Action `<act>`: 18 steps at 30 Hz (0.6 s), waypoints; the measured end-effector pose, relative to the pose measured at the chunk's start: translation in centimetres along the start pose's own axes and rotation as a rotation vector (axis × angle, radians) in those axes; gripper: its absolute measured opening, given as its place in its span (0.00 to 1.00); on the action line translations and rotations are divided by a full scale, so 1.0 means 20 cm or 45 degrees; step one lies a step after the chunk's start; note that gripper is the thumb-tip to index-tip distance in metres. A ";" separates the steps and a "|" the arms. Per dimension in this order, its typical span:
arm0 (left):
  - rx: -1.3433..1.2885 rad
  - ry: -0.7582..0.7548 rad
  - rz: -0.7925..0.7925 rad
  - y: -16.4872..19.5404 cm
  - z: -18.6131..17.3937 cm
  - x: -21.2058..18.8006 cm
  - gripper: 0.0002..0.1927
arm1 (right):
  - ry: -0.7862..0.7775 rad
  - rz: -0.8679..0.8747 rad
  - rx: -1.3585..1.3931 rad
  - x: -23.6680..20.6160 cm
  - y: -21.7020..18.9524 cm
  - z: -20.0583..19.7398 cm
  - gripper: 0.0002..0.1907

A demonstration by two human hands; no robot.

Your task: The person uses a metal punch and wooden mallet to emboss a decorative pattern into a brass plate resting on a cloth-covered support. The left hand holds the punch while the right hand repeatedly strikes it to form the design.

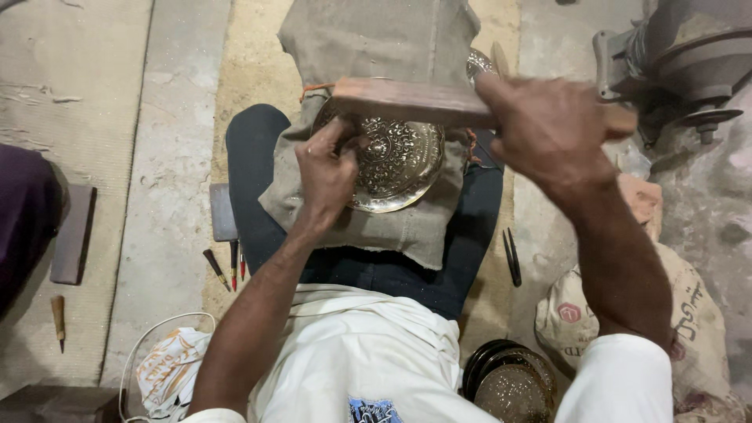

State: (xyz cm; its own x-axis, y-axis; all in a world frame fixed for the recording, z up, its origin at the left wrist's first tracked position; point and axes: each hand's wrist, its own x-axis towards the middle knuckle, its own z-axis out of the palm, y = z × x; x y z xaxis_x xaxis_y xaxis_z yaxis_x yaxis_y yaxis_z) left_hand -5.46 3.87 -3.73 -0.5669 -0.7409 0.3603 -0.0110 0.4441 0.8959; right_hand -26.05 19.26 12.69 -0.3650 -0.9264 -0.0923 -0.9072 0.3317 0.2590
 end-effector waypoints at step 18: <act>-0.076 0.197 0.084 0.00 0.06 -0.09 0.12 | -0.090 -0.084 -0.094 0.05 -0.04 -0.13 0.13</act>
State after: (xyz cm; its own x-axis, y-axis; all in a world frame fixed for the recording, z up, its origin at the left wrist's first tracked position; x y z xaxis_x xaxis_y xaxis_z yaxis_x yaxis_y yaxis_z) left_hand -5.32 5.88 -4.62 -0.4313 -0.7817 0.4504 0.0732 0.4672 0.8811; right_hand -25.25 17.54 14.83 -0.3214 -0.9300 -0.1785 -0.9127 0.2540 0.3200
